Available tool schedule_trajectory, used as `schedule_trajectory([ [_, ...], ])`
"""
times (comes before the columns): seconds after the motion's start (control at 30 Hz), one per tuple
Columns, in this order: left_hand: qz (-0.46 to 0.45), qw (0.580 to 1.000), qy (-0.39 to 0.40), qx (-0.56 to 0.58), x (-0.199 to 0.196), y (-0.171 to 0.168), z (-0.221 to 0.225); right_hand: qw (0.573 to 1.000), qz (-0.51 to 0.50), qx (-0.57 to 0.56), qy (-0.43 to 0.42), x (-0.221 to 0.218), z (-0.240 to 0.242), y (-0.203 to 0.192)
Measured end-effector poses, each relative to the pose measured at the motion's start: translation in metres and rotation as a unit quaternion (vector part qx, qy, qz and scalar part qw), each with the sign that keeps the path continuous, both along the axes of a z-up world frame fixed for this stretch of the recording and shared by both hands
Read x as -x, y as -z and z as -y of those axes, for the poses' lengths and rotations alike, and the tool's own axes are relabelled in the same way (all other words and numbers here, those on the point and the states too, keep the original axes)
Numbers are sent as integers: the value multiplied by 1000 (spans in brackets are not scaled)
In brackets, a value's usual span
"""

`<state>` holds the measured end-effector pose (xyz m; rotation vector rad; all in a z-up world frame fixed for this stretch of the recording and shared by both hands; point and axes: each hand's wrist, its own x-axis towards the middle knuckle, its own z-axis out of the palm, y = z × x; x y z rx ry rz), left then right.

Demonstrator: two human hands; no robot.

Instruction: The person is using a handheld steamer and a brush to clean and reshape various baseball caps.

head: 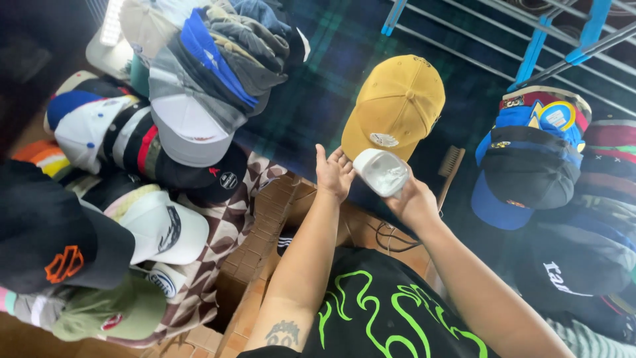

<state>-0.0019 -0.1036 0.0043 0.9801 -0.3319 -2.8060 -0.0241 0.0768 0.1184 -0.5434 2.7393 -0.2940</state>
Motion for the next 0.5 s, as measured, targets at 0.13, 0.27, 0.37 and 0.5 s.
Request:
schedule_trajectory([
  [0.13, 23, 999, 33, -2, -1, -1, 12, 996, 64, -19, 54, 1, 57, -24],
  [0.27, 34, 992, 123, -5, -2, -5, 30, 995, 64, 16, 70, 10, 113, -44],
  [0.37, 40, 985, 165, -12, 2, -4, 40, 993, 77, 12, 91, 14, 136, -48],
  [0.5, 57, 983, 173, -23, 9, -28, 56, 986, 115, -8, 120, 5, 149, -63],
])
